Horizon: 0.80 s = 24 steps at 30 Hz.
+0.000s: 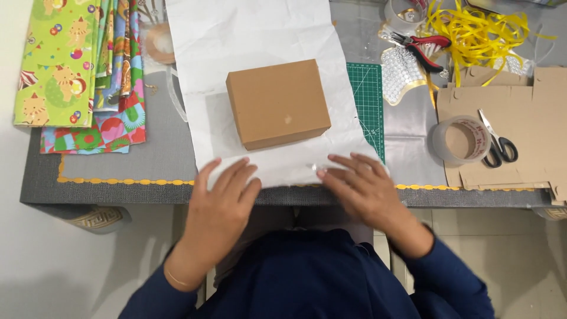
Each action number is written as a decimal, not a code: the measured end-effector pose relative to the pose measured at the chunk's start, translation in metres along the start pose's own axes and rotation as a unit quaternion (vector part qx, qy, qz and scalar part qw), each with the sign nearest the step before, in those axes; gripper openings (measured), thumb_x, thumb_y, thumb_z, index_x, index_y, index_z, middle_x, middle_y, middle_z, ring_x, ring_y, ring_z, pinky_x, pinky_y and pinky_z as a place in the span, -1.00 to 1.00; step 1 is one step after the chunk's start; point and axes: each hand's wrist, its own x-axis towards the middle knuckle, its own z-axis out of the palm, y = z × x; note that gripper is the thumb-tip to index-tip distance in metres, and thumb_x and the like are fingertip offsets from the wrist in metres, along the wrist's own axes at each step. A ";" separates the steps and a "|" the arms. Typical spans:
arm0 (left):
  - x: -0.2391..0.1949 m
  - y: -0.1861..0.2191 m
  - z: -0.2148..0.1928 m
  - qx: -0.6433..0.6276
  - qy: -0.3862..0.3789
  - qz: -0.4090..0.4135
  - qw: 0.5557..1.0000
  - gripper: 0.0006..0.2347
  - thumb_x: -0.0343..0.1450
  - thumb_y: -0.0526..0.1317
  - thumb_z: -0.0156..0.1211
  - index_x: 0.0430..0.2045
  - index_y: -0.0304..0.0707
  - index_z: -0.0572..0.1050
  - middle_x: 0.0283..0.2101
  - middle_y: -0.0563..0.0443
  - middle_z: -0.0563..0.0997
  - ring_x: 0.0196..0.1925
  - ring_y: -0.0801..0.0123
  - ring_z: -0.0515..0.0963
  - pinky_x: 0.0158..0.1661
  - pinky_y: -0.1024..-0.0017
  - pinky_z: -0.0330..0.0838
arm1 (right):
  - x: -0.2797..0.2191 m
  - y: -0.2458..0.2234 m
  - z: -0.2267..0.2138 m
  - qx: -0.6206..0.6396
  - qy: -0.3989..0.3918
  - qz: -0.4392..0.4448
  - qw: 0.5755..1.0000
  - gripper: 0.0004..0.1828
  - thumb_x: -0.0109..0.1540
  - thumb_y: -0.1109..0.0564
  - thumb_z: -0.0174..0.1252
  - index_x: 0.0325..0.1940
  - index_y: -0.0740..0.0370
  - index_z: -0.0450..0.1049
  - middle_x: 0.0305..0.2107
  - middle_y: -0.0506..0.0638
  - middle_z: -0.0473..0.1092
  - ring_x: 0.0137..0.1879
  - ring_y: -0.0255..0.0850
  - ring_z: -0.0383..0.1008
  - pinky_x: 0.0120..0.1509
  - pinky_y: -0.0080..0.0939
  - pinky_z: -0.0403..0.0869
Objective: The person wraps a small cardboard box with purple patterned wrapping paper. They use scissors to cut tape and apply it to secure the paper, folding the edges neatly and taping the ends to complete the package.
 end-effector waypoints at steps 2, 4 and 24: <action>0.011 -0.014 -0.003 -0.032 -0.019 0.003 0.999 -0.97 0.42 -0.35 0.23 -0.35 -0.20 0.53 0.03 -0.03 0.64 0.17 0.24 0.61 0.23 0.06 0.28 | 0.009 0.019 -0.003 0.015 0.008 -0.002 1.000 -0.61 0.39 0.25 0.10 0.32 0.16 0.35 -0.06 0.00 0.57 0.24 -0.04 0.54 0.36 0.05 0.39; 0.025 -0.031 -0.004 -0.063 -0.038 0.005 0.997 -0.91 0.41 -0.27 0.33 -0.33 -0.19 0.53 0.09 -0.08 0.65 0.17 0.22 0.62 0.25 0.05 0.24 | 0.026 0.041 -0.011 0.030 0.017 -0.006 0.999 -0.50 0.37 0.26 0.24 0.38 0.18 0.29 -0.16 -0.02 0.62 0.18 -0.07 0.59 0.33 0.08 0.43; 0.059 -0.057 0.030 0.007 -0.020 0.017 1.000 -0.68 0.45 -0.38 0.23 0.11 -0.30 0.45 0.02 -0.23 0.51 0.22 0.01 0.49 0.26 0.04 0.23 | 0.141 0.110 -0.019 0.277 -0.157 0.212 0.924 -0.28 0.11 0.25 0.44 0.34 0.08 0.37 -0.50 0.07 0.57 -0.19 0.11 0.63 -0.06 0.03 0.53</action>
